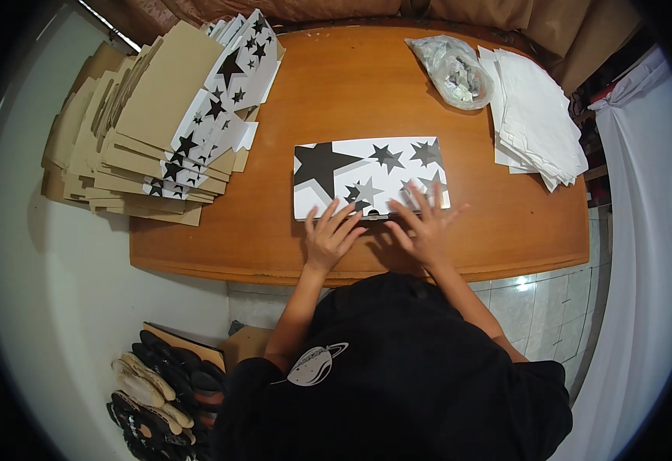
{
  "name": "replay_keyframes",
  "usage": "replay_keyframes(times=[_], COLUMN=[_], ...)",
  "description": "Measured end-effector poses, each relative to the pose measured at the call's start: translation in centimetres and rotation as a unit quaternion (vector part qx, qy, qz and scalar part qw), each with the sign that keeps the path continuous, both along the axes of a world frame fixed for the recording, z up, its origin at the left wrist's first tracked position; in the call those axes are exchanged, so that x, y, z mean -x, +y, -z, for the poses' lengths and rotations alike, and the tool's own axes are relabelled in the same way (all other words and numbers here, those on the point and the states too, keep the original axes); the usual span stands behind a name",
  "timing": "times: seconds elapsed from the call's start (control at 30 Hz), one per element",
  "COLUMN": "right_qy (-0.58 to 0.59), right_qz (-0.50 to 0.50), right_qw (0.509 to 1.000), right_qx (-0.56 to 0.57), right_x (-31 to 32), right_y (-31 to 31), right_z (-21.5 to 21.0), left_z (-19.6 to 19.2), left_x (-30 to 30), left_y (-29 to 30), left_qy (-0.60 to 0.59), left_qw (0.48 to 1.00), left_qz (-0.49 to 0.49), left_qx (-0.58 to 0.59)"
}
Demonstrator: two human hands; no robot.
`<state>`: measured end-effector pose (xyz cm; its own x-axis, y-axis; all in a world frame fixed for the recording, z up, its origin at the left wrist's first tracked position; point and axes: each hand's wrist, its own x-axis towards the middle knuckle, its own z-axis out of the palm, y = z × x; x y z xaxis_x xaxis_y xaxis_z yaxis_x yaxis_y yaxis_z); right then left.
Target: The person is assembling cardboard shoe boxes from flat sheets and stacking them on a shelf.
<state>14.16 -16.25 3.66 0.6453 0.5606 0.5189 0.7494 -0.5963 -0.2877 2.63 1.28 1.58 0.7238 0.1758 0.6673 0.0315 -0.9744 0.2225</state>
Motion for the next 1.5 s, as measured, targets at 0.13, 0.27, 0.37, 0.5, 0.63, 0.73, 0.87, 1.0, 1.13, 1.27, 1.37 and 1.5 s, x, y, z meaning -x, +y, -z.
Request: replay_keyframes(times=[0.13, 0.27, 0.37, 0.5, 0.63, 0.73, 0.87, 1.0, 1.13, 1.27, 1.37, 1.5], right_qy=[-0.004, 0.007, 0.044, 0.037, 0.020, 0.011, 0.006, -0.012, -0.024, -0.047, -0.074, -0.099], right_qz=[-0.089, -0.090, -0.080, -0.072, -0.072, -0.091, -0.104, -0.109, -0.115, -0.109, -0.101, -0.096], right_qw=[0.996, 0.996, 0.995, 0.996, 0.997, 0.996, 0.995, 0.994, 0.993, 0.993, 0.992, 0.989], right_qx=[-0.009, -0.012, -0.026, -0.028, -0.015, -0.006, 0.006, 0.004, 0.004, -0.025, -0.032, -0.050], right_x=[0.3, 0.4, 0.6, 0.9, 0.7, 0.6, 0.4, 0.2, 0.0, -0.1, -0.2, -0.3], right_y=[1.9, 2.5, 2.8, 3.1, 2.7, 2.5, 2.1, 2.1, 2.1, 2.5, 2.7, 3.0], right_z=[0.4, 1.0, 0.4, 0.7, 1.0, 1.0, 1.4, 1.8, 2.0, 2.8, 3.8, 4.3], left_z=[0.5, 0.6, 0.6, 0.8, 1.0, 1.2, 1.3, 1.3, 1.4, 1.4, 1.5, 1.5], left_x=[-0.7, -1.1, -1.2, -1.2, -1.4, -1.3, -1.3, -1.3, -1.5, -1.6, -1.5, -1.2], left_y=[-1.0, -1.2, -1.3, -1.3, -1.3, -1.4, -1.4, -1.4, -1.4, -1.5, -1.4, -0.8], left_qy=[0.013, -0.014, -0.024, -0.029, -0.030, -0.024, -0.017, -0.013, -0.019, -0.018, -0.018, 0.002], left_qw=[0.998, 0.998, 0.998, 0.998, 0.997, 0.997, 0.997, 0.997, 0.996, 0.996, 0.997, 0.998], left_qz=[0.042, 0.024, 0.014, 0.004, 0.008, 0.005, 0.003, -0.002, -0.003, -0.010, -0.007, 0.021], left_qx=[0.037, 0.050, 0.061, 0.062, 0.068, 0.072, 0.076, 0.079, 0.083, 0.081, 0.074, 0.051])
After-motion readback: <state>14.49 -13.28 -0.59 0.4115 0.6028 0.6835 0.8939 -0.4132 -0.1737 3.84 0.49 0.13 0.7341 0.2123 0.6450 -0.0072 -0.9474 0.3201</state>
